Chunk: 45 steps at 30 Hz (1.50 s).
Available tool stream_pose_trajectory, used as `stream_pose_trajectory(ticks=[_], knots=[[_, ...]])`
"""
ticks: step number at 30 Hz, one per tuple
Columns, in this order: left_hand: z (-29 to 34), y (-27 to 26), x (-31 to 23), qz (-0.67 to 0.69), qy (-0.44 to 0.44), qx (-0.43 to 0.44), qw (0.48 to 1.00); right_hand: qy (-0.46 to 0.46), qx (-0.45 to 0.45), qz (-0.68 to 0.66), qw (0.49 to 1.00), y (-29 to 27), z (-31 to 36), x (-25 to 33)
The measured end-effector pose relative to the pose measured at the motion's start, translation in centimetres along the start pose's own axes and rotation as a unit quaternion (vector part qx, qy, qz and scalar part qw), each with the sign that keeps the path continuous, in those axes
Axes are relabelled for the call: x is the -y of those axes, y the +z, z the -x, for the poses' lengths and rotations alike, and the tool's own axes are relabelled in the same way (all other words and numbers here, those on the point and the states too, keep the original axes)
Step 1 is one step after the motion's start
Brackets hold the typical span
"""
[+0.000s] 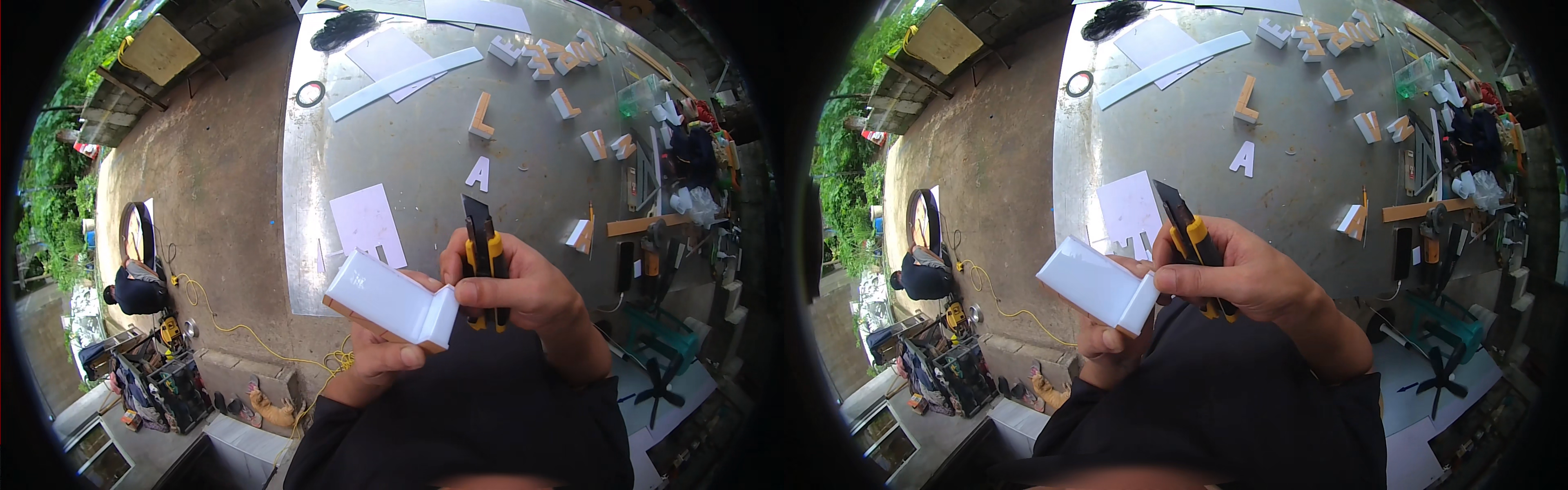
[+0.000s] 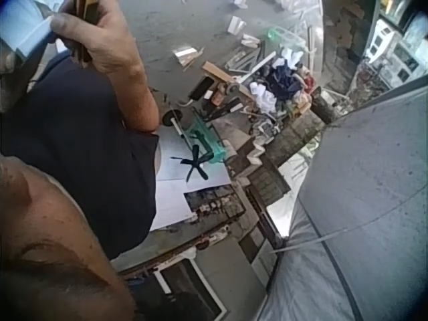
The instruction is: Using a utility knife and sandpaper to trim and smooth the edges of white foam or acrylic letters.
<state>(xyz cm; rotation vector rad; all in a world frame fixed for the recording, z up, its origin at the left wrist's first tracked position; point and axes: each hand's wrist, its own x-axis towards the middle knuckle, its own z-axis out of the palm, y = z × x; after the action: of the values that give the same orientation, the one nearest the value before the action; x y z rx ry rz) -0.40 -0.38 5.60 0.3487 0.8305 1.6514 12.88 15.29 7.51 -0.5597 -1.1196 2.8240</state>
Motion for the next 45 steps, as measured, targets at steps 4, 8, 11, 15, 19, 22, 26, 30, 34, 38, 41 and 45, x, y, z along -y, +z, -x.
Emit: stream_pose_trajectory(ticks=[4, 8, 11, 15, 19, 22, 26, 30, 34, 38, 41, 45], knots=[[-1.3, -0.8, -0.4, 0.141, -0.002, 0.045, 0.989, -0.101, 0.023, -0.039, 0.994, -0.6, 1.4, -1.0], [-1.8, -0.9, 0.2, 0.255, 0.007, 0.057, 0.965, -0.168, -0.055, 0.058, 0.982, -0.2, 2.9, -0.7], [-1.9, -0.4, 0.3, 0.296, 0.008, 0.045, 0.954, -0.162, -0.14, 0.203, 0.955, 1.0, 3.9, -0.1], [-2.2, 0.3, 0.5, 0.295, 0.023, 0.039, 0.954, -0.221, -0.143, 0.473, 0.841, 1.7, 3.4, 0.9], [-2.1, 1.1, 0.5, 0.17, 0.086, 0.049, 0.98, -0.308, -0.134, 0.53, 0.779, 2.7, 2.0, 0.0], [-1.9, 1.4, 0.4, 0.114, 0.111, 0.046, 0.986, -0.361, -0.156, 0.562, 0.728, 3.1, 1.2, -0.5], [-1.8, 0.7, 0.4, 0.062, 0.13, 0.061, 0.988, -0.389, -0.152, 0.603, 0.68, 3.3, 0.8, -0.7], [-1.4, 0.8, 0.6, 0.034, 0.137, 0.017, 0.99, -0.379, -0.159, 0.618, 0.671, 3.3, 0.8, -0.7], [-1.5, -0.7, 1.0, -0.058, 0.185, 0.032, 0.981, -0.388, -0.167, 0.61, 0.671, 3.2, 0.5, -0.8], [-1.5, -0.2, 0.6, -0.095, 0.18, 0.008, 0.979, -0.383, -0.172, 0.616, 0.667, 3.2, 0.6, -0.7], [-1.5, 0.4, 0.5, -0.099, 0.19, -0.012, 0.977, -0.378, -0.177, 0.614, 0.67, 3.3, 0.4, -0.9], [-2.0, -1.0, 0.0, -0.156, 0.274, 0.06, 0.947, -0.281, -0.219, 0.602, 0.714, 2.2, 0.1, -1.6]])
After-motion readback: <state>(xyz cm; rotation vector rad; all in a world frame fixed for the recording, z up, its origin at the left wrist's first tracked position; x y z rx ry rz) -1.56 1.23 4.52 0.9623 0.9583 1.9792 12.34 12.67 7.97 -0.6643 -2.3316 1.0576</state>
